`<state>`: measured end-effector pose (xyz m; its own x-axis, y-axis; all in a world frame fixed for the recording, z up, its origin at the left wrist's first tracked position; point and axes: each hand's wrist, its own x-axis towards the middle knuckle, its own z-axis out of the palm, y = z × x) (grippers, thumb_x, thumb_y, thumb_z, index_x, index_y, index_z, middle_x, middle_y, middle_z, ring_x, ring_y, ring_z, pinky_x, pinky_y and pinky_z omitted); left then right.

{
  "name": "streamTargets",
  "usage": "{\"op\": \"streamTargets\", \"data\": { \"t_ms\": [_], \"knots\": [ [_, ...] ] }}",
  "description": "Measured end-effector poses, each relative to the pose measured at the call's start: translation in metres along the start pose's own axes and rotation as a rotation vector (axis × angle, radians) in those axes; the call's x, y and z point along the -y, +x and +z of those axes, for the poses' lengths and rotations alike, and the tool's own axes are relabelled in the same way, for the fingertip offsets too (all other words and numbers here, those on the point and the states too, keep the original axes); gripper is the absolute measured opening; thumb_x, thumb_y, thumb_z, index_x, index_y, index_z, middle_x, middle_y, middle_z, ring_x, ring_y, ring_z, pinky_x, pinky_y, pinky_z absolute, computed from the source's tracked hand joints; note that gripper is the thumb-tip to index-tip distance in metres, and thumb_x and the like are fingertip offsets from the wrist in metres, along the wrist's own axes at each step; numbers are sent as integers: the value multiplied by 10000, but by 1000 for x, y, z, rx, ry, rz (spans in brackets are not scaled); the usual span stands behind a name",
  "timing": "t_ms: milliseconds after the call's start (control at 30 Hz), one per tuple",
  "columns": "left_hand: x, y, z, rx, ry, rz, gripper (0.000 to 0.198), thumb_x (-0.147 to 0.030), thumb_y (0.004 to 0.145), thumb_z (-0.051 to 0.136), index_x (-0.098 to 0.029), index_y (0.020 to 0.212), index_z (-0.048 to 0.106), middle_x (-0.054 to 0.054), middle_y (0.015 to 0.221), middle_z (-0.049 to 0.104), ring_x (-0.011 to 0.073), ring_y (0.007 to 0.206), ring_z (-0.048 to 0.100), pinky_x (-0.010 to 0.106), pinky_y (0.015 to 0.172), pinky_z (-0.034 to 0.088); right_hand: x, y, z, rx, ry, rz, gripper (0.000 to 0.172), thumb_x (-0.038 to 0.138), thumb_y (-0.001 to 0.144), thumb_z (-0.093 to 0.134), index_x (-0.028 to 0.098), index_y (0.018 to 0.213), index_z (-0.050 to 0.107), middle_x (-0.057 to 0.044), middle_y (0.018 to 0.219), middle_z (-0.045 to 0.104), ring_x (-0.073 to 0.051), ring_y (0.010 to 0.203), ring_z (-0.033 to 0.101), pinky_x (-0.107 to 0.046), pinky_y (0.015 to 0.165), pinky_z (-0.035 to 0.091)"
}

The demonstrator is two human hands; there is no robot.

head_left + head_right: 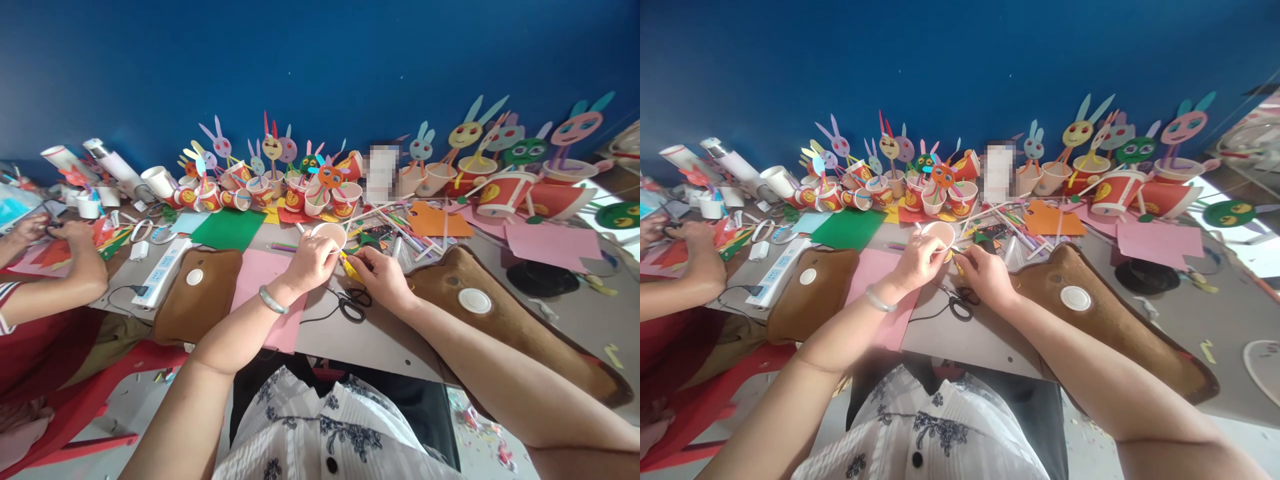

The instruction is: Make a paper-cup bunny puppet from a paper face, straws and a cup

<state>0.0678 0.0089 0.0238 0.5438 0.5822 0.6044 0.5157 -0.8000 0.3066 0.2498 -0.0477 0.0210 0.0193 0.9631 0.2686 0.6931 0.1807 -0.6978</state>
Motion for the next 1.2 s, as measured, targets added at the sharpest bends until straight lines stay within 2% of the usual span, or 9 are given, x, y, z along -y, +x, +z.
{"op": "streamTargets", "data": {
  "t_ms": [167,233,367,433,600,667,867,1067,1200],
  "knots": [
    [-1,-1,-1,-28,2,29,202,-234,976,482,-206,777,496,-1,709,619,181,718,589,395,948,386,0,-5,0,-106,-307,-69,394,533,925,484,183,872,658,-92,757,709,-200,627,600,-283,557,285],
    [-1,-1,0,-40,9,39,202,-221,970,479,-205,770,495,-5,690,611,180,704,585,391,930,387,0,-3,-1,-88,-243,-55,393,535,919,490,179,863,646,-85,742,698,-192,619,586,-282,557,290],
    [0,-1,1,-24,19,31,236,-189,963,460,-208,727,465,-10,658,599,175,678,570,391,916,387,-1,4,-3,91,112,23,414,569,911,492,198,740,552,-25,638,616,-150,570,508,-264,542,341],
    [0,-1,1,-16,17,38,228,-185,961,463,-206,734,474,-9,670,610,175,685,577,392,919,389,-1,5,-3,108,150,24,427,581,912,492,202,721,539,-18,630,608,-146,567,497,-264,544,353],
    [-2,-1,-1,10,7,34,193,-219,976,474,-203,792,530,4,728,649,182,735,609,414,989,374,0,-3,-3,-58,-232,-61,373,524,935,485,196,847,638,-70,728,690,-188,625,589,-279,563,313],
    [-3,-1,-1,12,-1,29,195,-231,979,480,-203,793,534,4,730,652,184,742,613,415,993,371,1,-4,-3,-83,-281,-72,387,531,939,478,191,857,643,-81,731,693,-192,616,587,-284,553,298],
    [-2,0,1,-11,11,23,234,-201,972,468,-204,742,506,-5,682,627,173,700,589,392,934,384,0,5,-6,115,139,22,413,559,917,487,206,707,532,-11,621,597,-145,566,493,-267,539,360],
    [-6,0,-2,0,6,24,201,-215,978,473,-203,790,543,7,739,662,183,745,613,412,985,376,1,2,-6,-27,-107,-34,306,489,905,528,205,832,617,-45,710,669,-189,631,580,-291,600,379],
    [-7,0,-1,-10,0,-4,232,-206,977,460,-203,754,525,-1,702,637,174,718,597,408,980,382,2,4,-7,80,76,-16,393,539,927,476,207,731,553,-25,643,620,-161,580,531,-268,551,381]
  ]
}}
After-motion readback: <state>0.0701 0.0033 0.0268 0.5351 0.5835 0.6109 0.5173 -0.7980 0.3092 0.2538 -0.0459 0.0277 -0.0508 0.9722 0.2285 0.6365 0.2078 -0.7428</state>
